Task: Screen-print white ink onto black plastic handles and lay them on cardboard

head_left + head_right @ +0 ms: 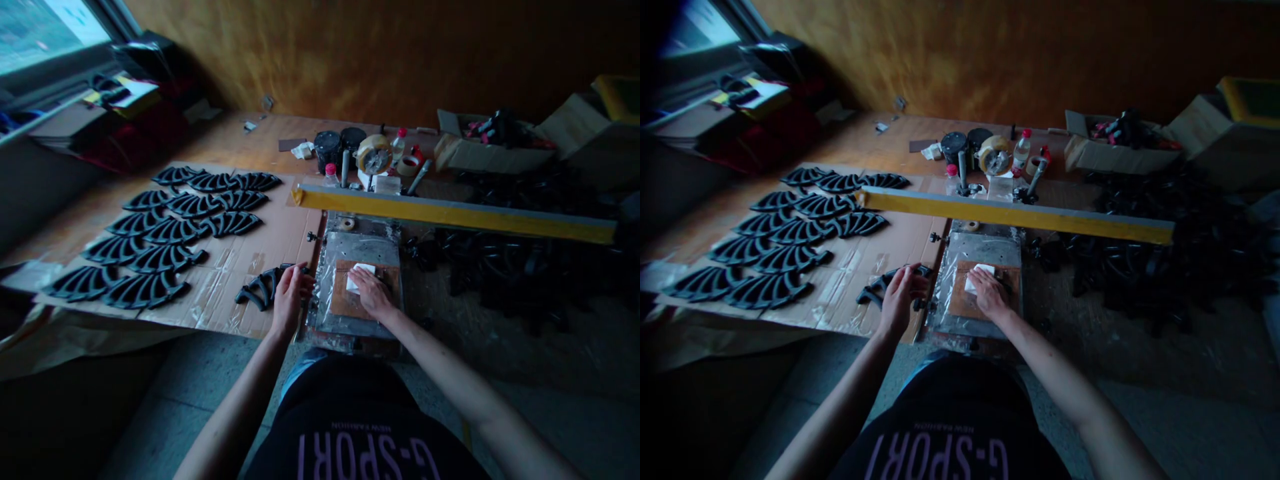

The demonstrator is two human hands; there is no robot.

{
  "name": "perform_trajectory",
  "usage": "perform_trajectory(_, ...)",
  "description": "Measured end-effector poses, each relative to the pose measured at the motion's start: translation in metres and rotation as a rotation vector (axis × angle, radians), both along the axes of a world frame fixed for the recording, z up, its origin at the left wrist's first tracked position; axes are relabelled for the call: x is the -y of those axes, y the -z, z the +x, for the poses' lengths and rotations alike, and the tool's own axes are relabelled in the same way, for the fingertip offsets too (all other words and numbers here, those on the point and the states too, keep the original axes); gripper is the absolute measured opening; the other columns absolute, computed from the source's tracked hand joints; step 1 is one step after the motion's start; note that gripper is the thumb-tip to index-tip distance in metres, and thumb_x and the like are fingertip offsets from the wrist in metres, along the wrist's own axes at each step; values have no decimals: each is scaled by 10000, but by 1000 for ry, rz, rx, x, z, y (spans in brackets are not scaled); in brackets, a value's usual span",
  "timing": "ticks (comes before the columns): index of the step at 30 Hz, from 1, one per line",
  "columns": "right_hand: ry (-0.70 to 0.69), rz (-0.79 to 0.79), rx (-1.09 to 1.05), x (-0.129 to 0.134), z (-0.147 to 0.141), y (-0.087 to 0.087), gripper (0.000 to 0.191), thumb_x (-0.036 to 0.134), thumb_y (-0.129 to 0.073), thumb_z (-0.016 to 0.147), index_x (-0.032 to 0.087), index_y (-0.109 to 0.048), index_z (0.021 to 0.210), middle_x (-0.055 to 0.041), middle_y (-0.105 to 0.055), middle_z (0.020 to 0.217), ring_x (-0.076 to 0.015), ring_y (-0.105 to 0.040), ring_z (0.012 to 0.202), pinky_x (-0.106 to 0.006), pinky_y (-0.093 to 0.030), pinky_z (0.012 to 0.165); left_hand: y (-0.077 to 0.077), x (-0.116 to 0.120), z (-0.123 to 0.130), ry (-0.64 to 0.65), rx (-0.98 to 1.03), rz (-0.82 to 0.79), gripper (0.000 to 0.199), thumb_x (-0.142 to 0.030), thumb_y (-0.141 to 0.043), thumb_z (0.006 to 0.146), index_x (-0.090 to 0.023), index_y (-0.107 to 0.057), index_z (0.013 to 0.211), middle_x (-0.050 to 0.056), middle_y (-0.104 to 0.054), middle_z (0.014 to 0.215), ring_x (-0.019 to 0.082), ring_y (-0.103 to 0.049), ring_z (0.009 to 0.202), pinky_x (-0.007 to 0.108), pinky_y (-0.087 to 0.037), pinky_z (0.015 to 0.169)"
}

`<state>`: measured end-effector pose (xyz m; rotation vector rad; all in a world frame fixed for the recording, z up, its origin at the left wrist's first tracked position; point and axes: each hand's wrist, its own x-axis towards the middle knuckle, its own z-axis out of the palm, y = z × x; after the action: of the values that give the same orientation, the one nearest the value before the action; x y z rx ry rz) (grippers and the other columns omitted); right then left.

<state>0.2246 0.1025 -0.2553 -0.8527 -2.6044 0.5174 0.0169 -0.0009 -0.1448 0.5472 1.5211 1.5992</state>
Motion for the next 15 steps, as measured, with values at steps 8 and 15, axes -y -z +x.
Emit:
perform_trajectory(8,-88,-222,-75,49,21,-26,427,38,-391,866,142,-676,1166,-123,-655,1237,-223,-579,1205,-436,-430,1078,2,-9,2,74,-22,4,487,-570,-550,851,-188,-619,1146,26,-644,796,110,-576,663,203,-460,581)
perform_trajectory(15,414,-625,-443,5,84,-53,412,168,-465,779,207,-684,1126,-61,-708,1127,-220,-661,1035,-362,-548,883,3,-21,12,85,-31,-19,502,-576,-563,839,-171,-620,1130,41,-637,806,119,-570,656,204,-452,568)
